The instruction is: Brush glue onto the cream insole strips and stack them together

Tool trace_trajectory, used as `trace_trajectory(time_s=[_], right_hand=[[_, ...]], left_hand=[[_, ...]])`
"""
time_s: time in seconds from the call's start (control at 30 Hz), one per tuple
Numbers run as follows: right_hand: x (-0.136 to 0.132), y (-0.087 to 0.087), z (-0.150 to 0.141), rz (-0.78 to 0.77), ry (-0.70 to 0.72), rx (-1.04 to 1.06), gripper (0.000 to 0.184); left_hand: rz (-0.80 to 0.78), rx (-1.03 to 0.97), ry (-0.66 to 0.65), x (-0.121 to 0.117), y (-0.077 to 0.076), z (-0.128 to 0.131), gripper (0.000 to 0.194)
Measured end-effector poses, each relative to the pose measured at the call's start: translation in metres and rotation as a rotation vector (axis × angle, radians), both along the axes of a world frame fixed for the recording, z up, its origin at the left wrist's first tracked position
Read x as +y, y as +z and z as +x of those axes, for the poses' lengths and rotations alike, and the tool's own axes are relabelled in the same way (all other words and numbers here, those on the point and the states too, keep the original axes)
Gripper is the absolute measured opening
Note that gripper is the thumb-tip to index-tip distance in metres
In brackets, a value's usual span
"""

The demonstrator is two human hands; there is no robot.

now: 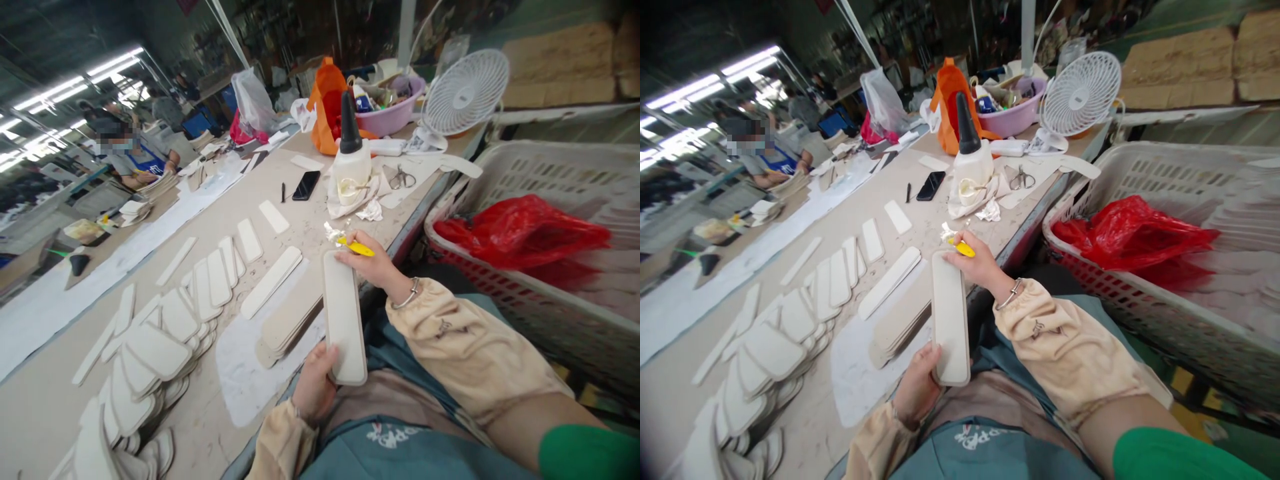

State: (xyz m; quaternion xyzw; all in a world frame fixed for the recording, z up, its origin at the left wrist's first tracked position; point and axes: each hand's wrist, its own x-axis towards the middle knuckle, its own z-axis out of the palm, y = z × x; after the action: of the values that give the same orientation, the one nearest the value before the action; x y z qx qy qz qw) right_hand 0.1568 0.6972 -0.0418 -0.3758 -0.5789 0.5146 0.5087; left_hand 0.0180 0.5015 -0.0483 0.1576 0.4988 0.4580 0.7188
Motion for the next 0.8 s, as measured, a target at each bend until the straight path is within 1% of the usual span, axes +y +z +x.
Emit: trace_trajectory(time_s=[0.1, 0.23, 0.33, 0.43, 0.53, 0.6, 0.67, 0.7, 0.77, 0.8], right_hand=[[-0.002, 0.001, -0.001, 0.006, 0.008, 0.017, 0.033], [-0.003, 0.001, -0.002, 0.017, -0.023, 0.048, 0.029], [-0.002, 0.002, -0.001, 0.016, -0.040, 0.045, 0.027], [-0.006, 0.007, -0.001, 0.039, -0.036, 0.033, 0.027], [-0.013, 0.009, -0.001, 0.069, -0.052, -0.044, 0.027], [-0.014, 0.005, -0.001, 0.047, -0.075, -0.106, 0.029], [-0.011, -0.001, 0.000, 0.029, -0.066, -0.140, 0.033], [-0.009, -0.003, 0.000, 0.035, -0.079, -0.140, 0.034], [-0.006, -0.006, 0.002, 0.063, -0.091, -0.171, 0.034], [-0.005, -0.006, 0.002, 0.087, -0.126, -0.197, 0.034]], left_hand=[[-0.008, 0.018, 0.022, 0.009, 0.001, 0.003, 0.045], [0.008, 0.084, 0.061, 0.020, -0.001, 0.009, 0.045], [0.027, 0.078, 0.040, 0.021, -0.003, 0.011, 0.042], [0.072, 0.079, 0.054, 0.020, -0.004, 0.012, 0.040], [0.218, 0.133, 0.074, 0.023, -0.007, 0.018, 0.048], [0.307, 0.252, 0.079, 0.032, -0.012, 0.023, 0.054], [0.314, 0.369, 0.106, 0.043, -0.018, 0.025, 0.059], [0.305, 0.394, 0.127, 0.048, -0.021, 0.026, 0.062], [0.288, 0.380, 0.161, 0.052, -0.023, 0.026, 0.068], [0.284, 0.348, 0.171, 0.051, -0.023, 0.026, 0.070]])
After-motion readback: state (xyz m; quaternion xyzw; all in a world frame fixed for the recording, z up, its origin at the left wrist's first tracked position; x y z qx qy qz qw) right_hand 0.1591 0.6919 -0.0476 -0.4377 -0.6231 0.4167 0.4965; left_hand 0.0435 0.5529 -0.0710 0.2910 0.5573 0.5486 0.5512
